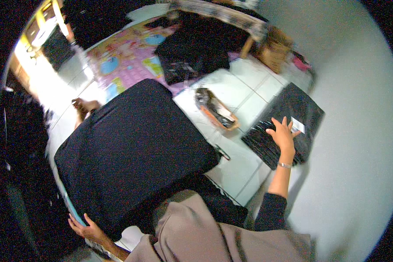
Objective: The person folds a black garment on a small table, places it into a clear plastic bag, seals the bag, and sets it aside. This process is repeated for multiple garments.
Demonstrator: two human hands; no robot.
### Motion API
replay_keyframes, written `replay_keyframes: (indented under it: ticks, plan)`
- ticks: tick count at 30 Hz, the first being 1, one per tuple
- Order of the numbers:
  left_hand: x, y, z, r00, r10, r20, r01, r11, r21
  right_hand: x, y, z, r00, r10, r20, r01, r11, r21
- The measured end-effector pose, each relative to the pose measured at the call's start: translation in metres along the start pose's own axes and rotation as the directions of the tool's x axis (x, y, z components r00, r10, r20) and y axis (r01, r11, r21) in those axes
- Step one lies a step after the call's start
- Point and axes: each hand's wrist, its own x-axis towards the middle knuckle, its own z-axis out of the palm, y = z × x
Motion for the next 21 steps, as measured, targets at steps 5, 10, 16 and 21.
replay_keyframes:
  ticks: [5,10,16,21]
  plan:
    - [-0.027,-0.040,-0.009,0.911,-0.264,0.318,0.328,0.930,-0.166,-0.034,-0.089,0.018,0.777,-0.602,0.185,0.151,0.464,0.873]
    - [-0.034,-0.033,-0.011,0.927,-0.253,0.277,0.354,0.835,-0.422,-0.030,-0.130,0.047,0.521,-0.836,0.171,0.176,0.302,0.937]
    - [-0.014,-0.023,-0.030,0.606,-0.316,0.730,0.698,-0.228,-0.678,0.035,-0.090,0.052,0.928,-0.272,-0.253,0.361,0.823,0.439]
    - [-0.031,-0.036,-0.058,0.227,0.158,0.961,0.896,0.353,-0.269,-0.001,-0.126,0.034,0.810,-0.389,-0.439,0.550,0.765,0.336]
